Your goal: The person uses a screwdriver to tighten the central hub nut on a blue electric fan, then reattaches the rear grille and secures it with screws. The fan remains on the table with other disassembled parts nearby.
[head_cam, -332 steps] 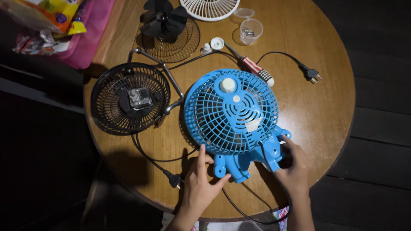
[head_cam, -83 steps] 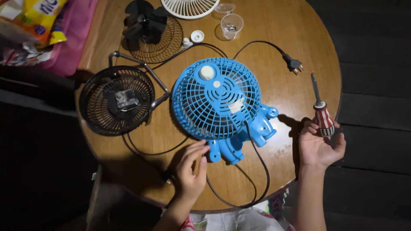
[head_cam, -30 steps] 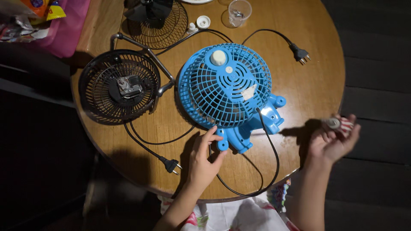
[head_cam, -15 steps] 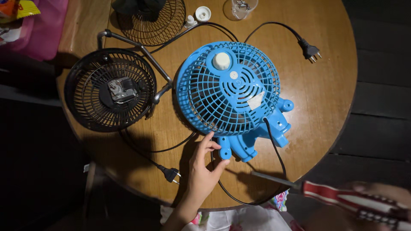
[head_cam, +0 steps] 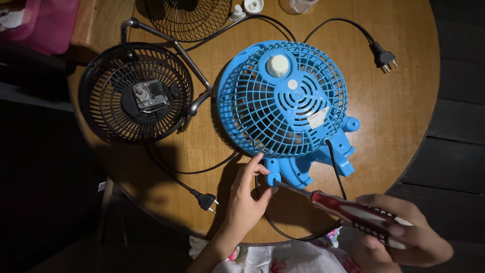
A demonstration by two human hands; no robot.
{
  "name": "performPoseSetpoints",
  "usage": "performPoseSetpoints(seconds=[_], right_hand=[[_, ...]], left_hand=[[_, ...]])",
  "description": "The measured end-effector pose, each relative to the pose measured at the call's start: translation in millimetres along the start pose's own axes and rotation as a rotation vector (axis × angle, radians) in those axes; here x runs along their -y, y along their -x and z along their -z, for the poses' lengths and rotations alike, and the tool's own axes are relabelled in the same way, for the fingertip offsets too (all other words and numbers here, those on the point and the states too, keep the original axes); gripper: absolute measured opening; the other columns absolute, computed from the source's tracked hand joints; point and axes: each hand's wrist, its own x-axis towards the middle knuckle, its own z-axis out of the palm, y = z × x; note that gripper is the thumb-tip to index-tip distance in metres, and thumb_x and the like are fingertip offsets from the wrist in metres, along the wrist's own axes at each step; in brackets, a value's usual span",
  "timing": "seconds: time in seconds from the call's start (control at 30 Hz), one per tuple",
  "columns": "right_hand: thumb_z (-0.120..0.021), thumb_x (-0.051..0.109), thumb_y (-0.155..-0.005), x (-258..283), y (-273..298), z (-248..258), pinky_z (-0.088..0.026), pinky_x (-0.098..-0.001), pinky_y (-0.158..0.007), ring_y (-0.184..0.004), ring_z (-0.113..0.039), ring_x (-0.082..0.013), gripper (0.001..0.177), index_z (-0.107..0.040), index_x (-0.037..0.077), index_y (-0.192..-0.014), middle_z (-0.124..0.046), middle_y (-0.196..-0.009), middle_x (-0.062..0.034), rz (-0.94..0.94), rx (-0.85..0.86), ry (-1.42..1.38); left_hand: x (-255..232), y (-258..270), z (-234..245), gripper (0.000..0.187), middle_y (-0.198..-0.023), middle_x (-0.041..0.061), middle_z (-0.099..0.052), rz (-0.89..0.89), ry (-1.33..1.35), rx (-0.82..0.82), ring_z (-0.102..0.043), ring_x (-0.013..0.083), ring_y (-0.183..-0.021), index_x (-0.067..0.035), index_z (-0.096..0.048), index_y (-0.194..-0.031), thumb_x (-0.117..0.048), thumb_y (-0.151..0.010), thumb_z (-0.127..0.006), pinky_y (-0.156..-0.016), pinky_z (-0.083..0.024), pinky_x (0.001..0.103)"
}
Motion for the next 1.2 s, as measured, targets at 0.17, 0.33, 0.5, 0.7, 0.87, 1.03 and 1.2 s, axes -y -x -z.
performPoseSetpoints(seconds=[0.17,0.33,0.5,0.7,0.87,1.03,1.2], right_hand=[[-0.078,0.025,-0.088,3,-30,2,-0.064,-0.0307,-0.061,-0.084,-0.078,-0.0326,0.043,-0.04,0.005,-0.093,-0.066,-0.098,-0.0332,0.144,0.244,0.084],[-0.08,0.027,-0.082,30,-50,-21,-0.059,-0.0264,-0.059,-0.084,-0.078,-0.0236,0.034,-0.052,0.01,-0.077,-0.073,-0.102,-0.0209,0.041,0.33,0.324],[-0.084,0.024,-0.077,50,-89,-33,-0.057,-0.0309,-0.056,-0.074,-0.074,-0.0219,0.029,-0.067,0.006,-0.093,-0.072,-0.103,-0.0165,0.248,0.656,0.421],[-0.082,0.02,-0.083,57,-113,-53,-0.057,-0.0297,-0.056,-0.072,-0.072,-0.0199,0.037,-0.061,0.004,-0.109,-0.067,-0.105,-0.0153,0.395,0.789,0.296],[-0.08,0.015,-0.086,64,-117,-63,-0.055,-0.0332,-0.056,-0.071,-0.069,-0.0201,0.033,-0.059,0.003,-0.108,-0.066,-0.098,-0.0096,0.267,0.739,0.327],[-0.078,0.015,-0.078,71,-121,-65,-0.055,-0.0351,-0.06,-0.074,-0.069,-0.0227,0.031,-0.062,0.006,-0.103,-0.067,-0.097,-0.0084,0.251,0.753,0.342],[-0.071,0.02,-0.072,81,-127,-64,-0.052,-0.0359,-0.06,-0.08,-0.068,-0.0249,0.04,-0.066,0.009,-0.11,-0.069,-0.107,-0.0079,0.308,0.7,0.46]], left_hand=[[-2,-1,2,0.087,-0.112,0.009,-0.065,-0.032,0.017,-0.001,-0.066,0.0246,-0.105,-0.005,-0.043,-0.152,0.004,-0.076,-0.084,-0.096,-0.052,0.036],[-4,0,5,0.085,-0.111,0.008,-0.066,-0.017,0.041,0.008,-0.066,0.023,-0.102,-0.005,-0.043,-0.153,0.003,-0.078,-0.082,-0.095,-0.053,0.035],[-4,0,4,0.079,-0.111,0.009,-0.066,-0.04,0.024,-0.01,-0.066,0.0237,-0.103,-0.003,-0.044,-0.152,-0.002,-0.081,-0.08,-0.094,-0.053,0.036],[0,-3,2,0.081,-0.109,0.008,-0.066,-0.031,-0.02,0.007,-0.064,0.0237,-0.1,-0.003,-0.045,-0.15,-0.004,-0.077,-0.08,-0.09,-0.052,0.035],[-2,1,2,0.078,-0.108,0.008,-0.065,-0.049,-0.029,-0.013,-0.065,0.0227,-0.098,-0.005,-0.048,-0.151,-0.006,-0.08,-0.081,-0.09,-0.053,0.034],[2,2,-1,0.079,-0.108,0.008,-0.064,-0.089,-0.049,-0.024,-0.065,0.0234,-0.099,-0.006,-0.046,-0.152,-0.006,-0.081,-0.08,-0.09,-0.053,0.034],[6,4,-5,0.077,-0.108,0.009,-0.063,-0.175,-0.015,-0.06,-0.064,0.0232,-0.098,-0.008,-0.045,-0.153,-0.006,-0.084,-0.079,-0.088,-0.053,0.035]])
